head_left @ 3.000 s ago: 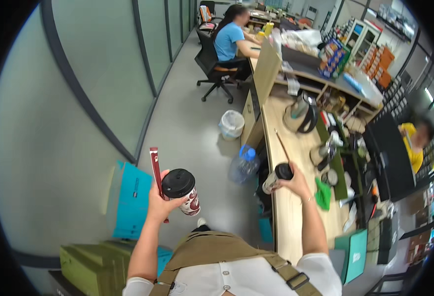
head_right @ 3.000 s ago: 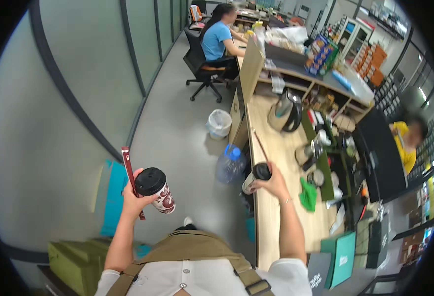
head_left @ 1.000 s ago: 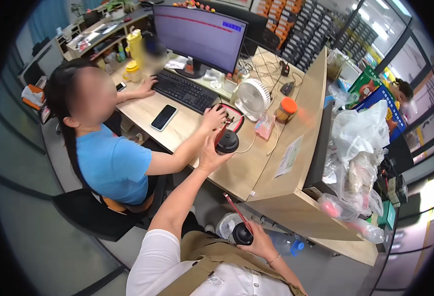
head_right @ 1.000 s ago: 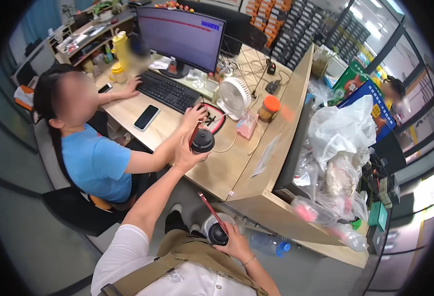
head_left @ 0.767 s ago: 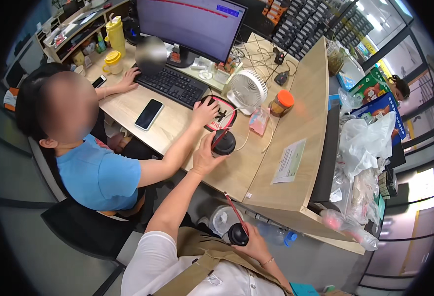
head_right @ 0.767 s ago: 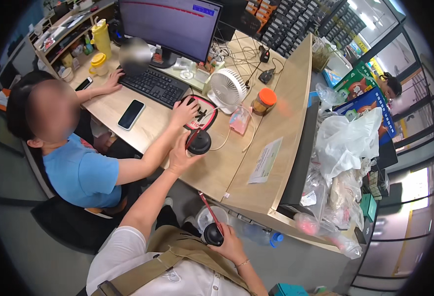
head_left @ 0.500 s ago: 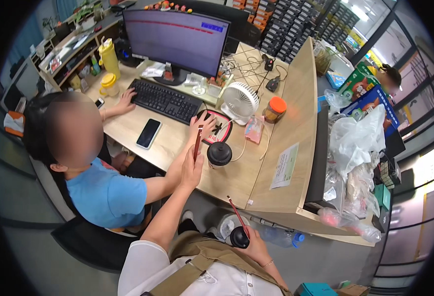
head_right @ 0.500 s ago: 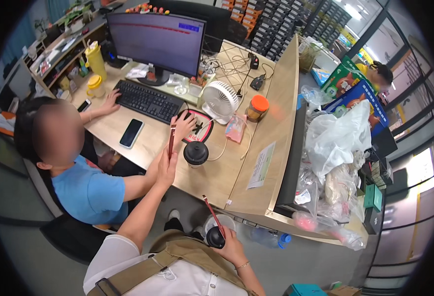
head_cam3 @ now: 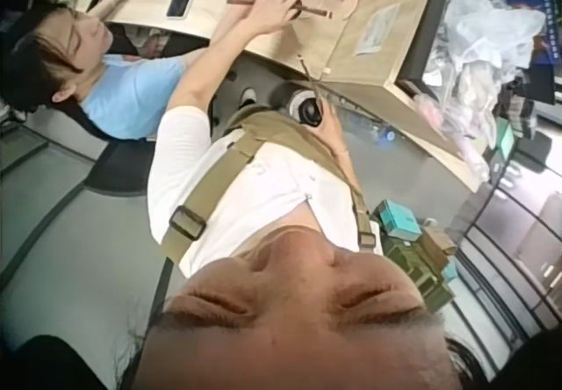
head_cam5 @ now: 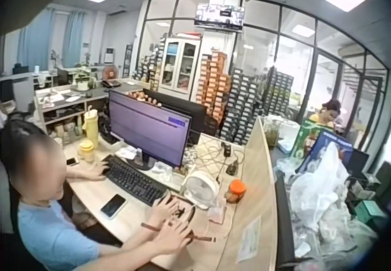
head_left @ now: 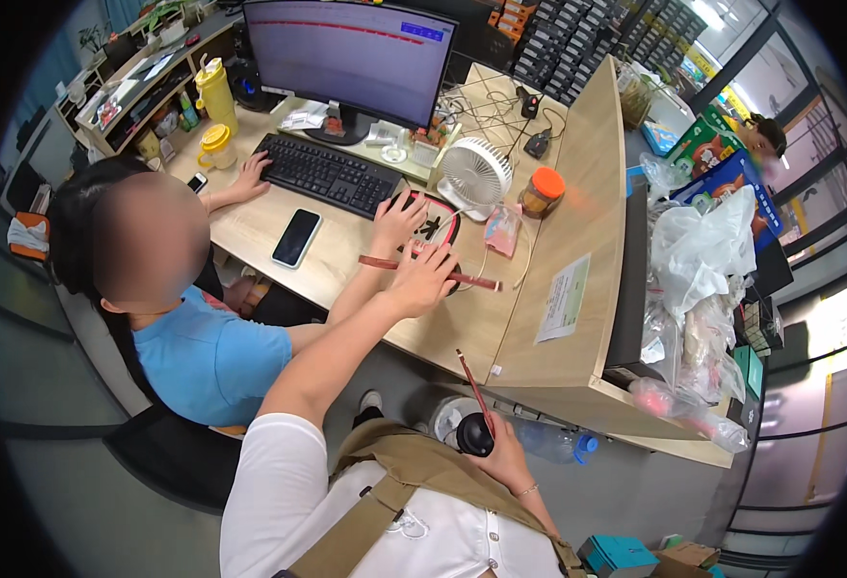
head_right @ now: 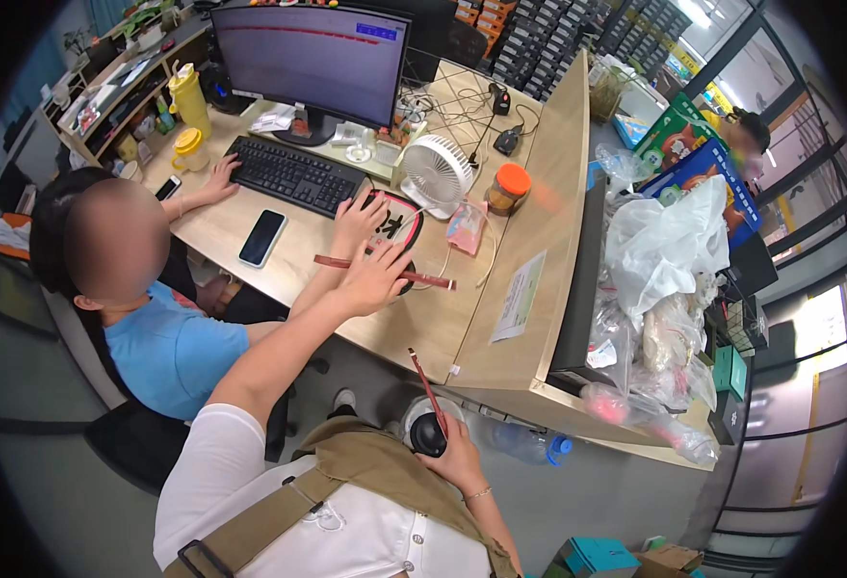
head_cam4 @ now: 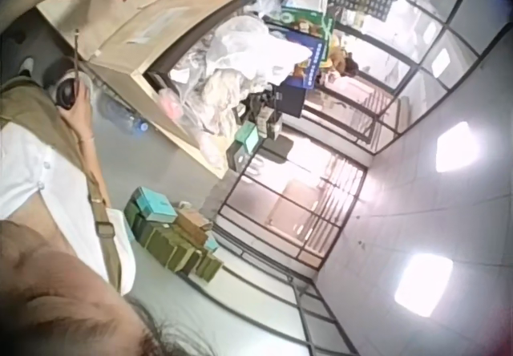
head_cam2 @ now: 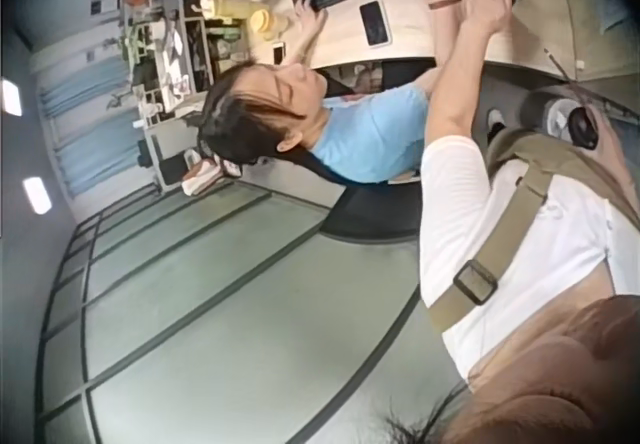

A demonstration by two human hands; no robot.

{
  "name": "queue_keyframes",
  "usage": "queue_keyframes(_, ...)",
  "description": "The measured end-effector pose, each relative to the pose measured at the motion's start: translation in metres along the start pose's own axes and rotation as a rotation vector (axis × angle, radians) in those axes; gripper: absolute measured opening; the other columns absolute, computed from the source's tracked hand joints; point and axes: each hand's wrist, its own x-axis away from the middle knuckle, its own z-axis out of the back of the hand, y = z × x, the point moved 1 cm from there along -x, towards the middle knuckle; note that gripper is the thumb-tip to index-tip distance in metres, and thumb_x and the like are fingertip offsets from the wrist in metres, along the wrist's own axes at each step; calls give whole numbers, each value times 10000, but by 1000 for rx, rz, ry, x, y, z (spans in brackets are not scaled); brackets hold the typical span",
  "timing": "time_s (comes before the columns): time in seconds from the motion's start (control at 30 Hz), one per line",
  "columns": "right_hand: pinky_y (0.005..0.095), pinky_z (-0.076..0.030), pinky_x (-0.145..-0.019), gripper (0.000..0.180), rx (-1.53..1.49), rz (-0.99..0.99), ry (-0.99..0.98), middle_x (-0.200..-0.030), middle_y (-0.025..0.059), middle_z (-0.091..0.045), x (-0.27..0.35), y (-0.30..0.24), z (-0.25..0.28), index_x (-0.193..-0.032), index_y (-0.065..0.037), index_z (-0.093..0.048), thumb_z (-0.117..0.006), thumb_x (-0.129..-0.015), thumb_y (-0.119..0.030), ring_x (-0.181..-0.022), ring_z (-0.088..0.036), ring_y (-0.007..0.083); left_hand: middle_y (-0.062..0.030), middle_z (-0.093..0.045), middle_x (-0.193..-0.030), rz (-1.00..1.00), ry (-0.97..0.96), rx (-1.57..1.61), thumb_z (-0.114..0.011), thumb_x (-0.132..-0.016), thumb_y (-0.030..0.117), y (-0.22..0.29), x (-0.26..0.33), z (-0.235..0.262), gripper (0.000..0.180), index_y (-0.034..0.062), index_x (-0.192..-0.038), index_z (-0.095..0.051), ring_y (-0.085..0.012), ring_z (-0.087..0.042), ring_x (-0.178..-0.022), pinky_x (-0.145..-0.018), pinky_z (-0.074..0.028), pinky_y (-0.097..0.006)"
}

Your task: Packing shoes into boxes and delivering drinks to coworkers.

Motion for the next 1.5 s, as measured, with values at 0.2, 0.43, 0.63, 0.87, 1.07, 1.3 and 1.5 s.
queue_keyframes(0.2,418,-478,-901,895,6,25,34,-1206,182,-516,1,-1,0,-1339,-121,-384,-829,-584,-299,-1075,-551,359,-185,-326,-1445,65,-43,-2,-557,-825,565,6,7,10,800,54,-1404,-347,-344,-265,-1366,-1087,-112,-623)
queue_keyframes(0.43,416,-482,-883,917,-12,43,39,-1175,179,-525,-3,-2,3,-1340,-97,-379,-834,-573,-308,-1063,-558,355,-185,-414,-1349,-67,236,155,-666,-788,456,30,18,41,669,83,-1300,-451,-347,-365,-1283,-1059,-180,-606)
queue_keyframes(0.63,413,-472,-897,924,-5,87,35,-1176,191,-526,-4,4,2,-1332,-78,-379,-835,-567,-324,-1073,-548,357,-143,-605,-782,180,211,806,-654,-842,219,103,135,3,186,38,-824,-615,-331,-594,-729,-617,-461,-398)
queue_keyframes(0.87,414,-479,-888,918,48,240,-51,-1172,174,-532,-22,-4,7,-1317,-79,-401,-847,-555,-329,-1073,-548,340,-192,-629,-985,580,-368,742,-670,-811,279,93,259,-54,378,86,-1123,-575,-356,-625,-875,-766,-497,-426)
queue_keyframes(1.07,414,-501,-857,907,168,616,-350,-1220,159,-506,-17,-34,-17,-1311,-105,-409,-851,-547,-310,-1061,-563,336,-231,-380,-1356,629,-272,672,-767,-711,303,160,325,-16,900,124,-1442,-273,-388,-411,-1220,-1008,-367,-449)
queue_keyframes(1.3,424,-517,-816,868,341,1136,-863,-1251,158,-489,30,-112,-80,-1331,-158,-393,-803,-583,-322,-1018,-586,365,-189,-356,-1410,923,-44,636,-763,-670,210,240,438,48,870,81,-1408,-322,-361,-343,-1304,-1087,-298,-439)
queue_keyframes(1.5,429,-524,-805,874,370,1366,-1095,-1273,172,-478,112,-207,-164,-1348,-144,-386,-793,-609,-371,-1007,-593,360,-201,-450,-1319,1151,425,632,-791,-596,216,290,526,94,850,38,-1333,-406,-344,-416,-1259,-1055,-344,-417)
